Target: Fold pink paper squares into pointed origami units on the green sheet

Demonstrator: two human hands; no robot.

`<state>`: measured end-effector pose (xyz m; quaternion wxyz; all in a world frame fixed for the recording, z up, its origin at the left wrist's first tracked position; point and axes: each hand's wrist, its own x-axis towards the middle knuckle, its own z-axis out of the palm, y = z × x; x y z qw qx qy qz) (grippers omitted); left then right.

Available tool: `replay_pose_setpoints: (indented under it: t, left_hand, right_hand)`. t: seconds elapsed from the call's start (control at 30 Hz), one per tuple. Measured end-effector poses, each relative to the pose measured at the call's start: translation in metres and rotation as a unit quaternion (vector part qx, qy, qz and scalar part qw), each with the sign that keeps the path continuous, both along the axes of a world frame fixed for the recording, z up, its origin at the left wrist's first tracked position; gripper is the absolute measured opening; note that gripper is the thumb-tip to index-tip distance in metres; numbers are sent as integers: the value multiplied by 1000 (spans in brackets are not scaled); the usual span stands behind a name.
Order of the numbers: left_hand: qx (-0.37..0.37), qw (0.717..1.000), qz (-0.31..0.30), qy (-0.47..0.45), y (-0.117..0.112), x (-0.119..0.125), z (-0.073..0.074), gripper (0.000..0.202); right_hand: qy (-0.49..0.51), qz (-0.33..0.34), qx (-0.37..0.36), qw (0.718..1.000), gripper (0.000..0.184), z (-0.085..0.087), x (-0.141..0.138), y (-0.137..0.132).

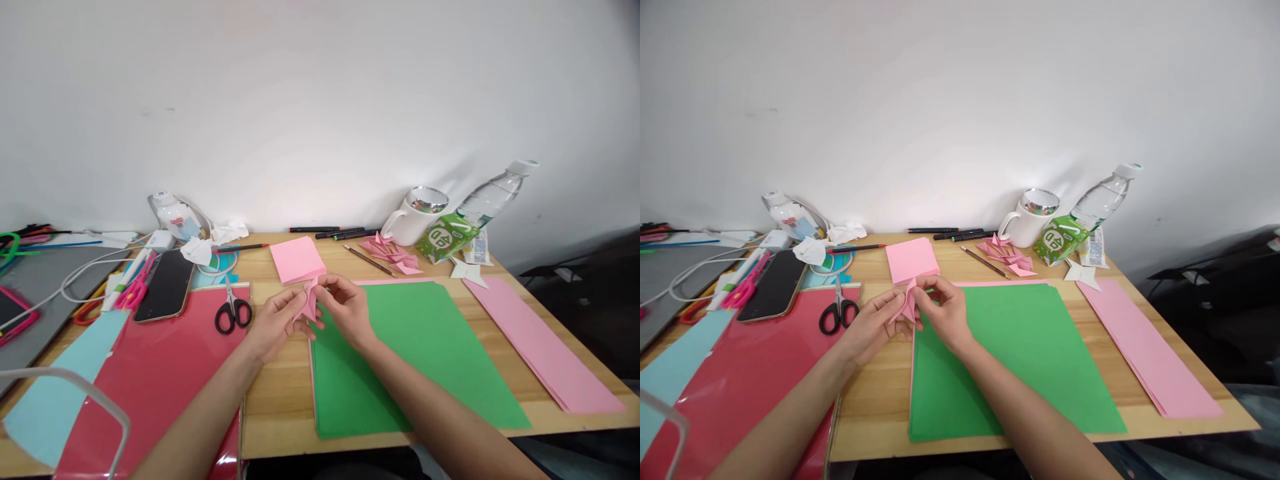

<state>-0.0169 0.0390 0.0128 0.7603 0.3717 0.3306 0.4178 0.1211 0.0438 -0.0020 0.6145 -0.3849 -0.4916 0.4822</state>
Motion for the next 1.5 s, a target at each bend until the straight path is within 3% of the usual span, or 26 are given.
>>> replay_pose_setpoints:
  t: [0.17, 0.4, 0.57, 1.2, 1.5]
  left_hand:
    - [5, 1000, 1, 19, -2, 0, 2, 26]
    - [45, 996, 4, 75, -3, 3, 1, 26]
    - [72, 991, 22, 107, -1, 1, 0, 29]
    - [109, 982, 0, 152, -2, -2, 0, 31]
    - [158, 962, 55, 215, -4, 1, 0, 26]
  right_hand:
    - [-28, 8, 18, 999, 8, -1, 2, -1]
    - [-72, -56, 17, 996, 11, 0, 0, -5]
    - [-77, -43, 40, 995, 9, -2, 1, -3]
    - [-85, -56, 67, 993, 4, 1, 6, -4]
    - [-64, -50, 41, 996, 16, 6, 4, -3]
